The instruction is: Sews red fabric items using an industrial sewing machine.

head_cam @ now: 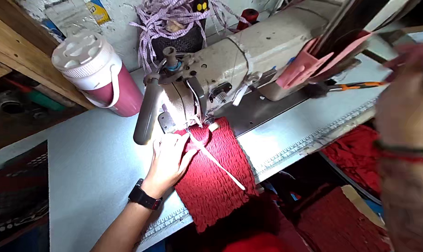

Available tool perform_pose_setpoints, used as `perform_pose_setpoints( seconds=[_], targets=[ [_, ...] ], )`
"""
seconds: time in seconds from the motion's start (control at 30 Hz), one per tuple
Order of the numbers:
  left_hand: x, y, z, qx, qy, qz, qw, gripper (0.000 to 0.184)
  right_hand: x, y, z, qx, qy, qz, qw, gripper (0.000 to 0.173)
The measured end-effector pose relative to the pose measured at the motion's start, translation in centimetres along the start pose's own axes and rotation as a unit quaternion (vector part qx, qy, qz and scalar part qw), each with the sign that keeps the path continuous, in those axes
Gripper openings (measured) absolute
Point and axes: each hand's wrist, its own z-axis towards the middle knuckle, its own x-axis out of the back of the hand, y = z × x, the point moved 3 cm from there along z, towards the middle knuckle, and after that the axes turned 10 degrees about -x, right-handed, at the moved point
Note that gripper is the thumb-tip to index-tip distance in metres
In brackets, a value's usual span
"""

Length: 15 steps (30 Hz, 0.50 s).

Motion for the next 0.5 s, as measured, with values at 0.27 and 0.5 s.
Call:
perform_pose_setpoints(
  seconds=[0.27,0.5],
  targets=[
    [2.6,2.5,-0.2,-0.105,-0.026,0.013,0.994,0.021,-13.4,-16.6,-8.9,0.382,-0.307,0.04,0.871,0.042],
    [3.1,7.6,-4.6,-0.109,-0.059,-0.039,0.991,0.032,-7.8,-15.7,-13.2,0.427,-0.403,0.052,0.808,0.016]
  ],
)
